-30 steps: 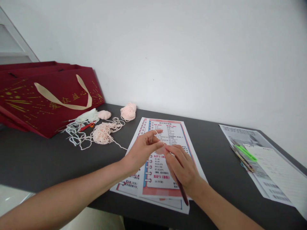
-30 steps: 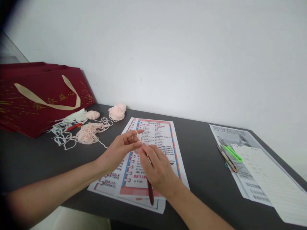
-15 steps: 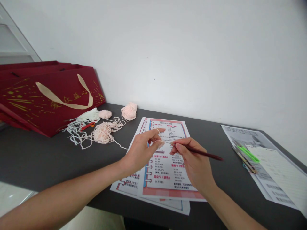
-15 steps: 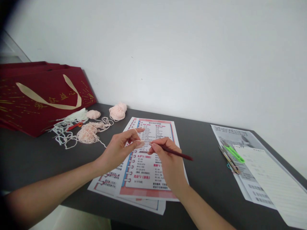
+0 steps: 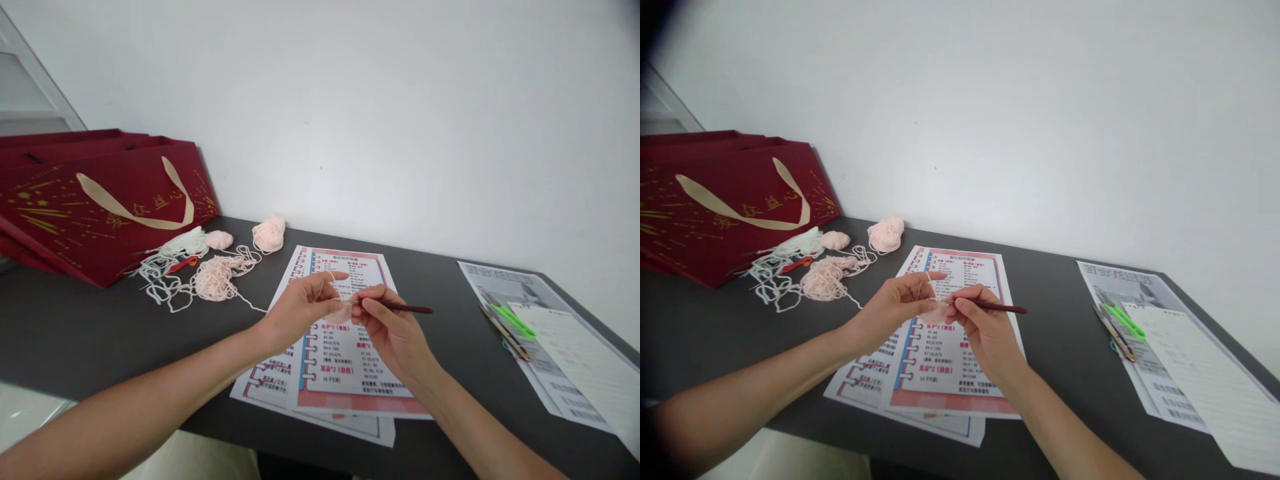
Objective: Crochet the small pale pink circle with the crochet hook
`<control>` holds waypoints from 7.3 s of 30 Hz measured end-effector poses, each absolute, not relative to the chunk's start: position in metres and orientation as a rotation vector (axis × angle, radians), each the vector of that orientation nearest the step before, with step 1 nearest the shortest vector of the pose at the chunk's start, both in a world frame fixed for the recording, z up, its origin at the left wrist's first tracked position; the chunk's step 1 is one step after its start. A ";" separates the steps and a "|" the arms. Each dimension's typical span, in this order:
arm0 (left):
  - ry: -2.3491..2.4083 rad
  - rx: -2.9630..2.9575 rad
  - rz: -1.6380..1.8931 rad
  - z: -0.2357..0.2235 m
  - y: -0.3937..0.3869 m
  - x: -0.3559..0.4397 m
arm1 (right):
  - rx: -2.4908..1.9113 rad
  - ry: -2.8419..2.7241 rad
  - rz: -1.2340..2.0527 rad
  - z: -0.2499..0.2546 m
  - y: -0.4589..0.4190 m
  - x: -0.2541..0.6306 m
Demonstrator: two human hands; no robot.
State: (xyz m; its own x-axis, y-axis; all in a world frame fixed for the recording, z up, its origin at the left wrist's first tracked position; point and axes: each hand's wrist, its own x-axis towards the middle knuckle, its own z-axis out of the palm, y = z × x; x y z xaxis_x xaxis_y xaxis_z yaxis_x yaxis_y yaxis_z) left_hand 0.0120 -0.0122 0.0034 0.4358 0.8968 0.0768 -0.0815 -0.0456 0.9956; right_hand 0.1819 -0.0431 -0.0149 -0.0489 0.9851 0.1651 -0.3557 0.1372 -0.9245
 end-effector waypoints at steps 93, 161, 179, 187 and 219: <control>1.090 1.630 1.128 0.003 -0.024 0.013 | -0.991 -1.648 0.308 -0.019 -0.068 0.169; 0.638 0.679 0.683 0.004 -0.013 0.012 | -0.813 -1.735 0.383 -0.020 -0.053 0.182; 0.567 0.835 0.569 0.009 0.009 -0.006 | -0.803 -1.465 0.887 -0.007 -0.052 0.192; 0.532 0.834 0.424 0.011 0.017 -0.015 | -0.792 -1.657 0.769 -0.003 -0.055 0.198; 0.672 1.237 0.884 0.001 -0.004 0.008 | -0.764 -1.095 1.129 -0.009 -0.049 0.180</control>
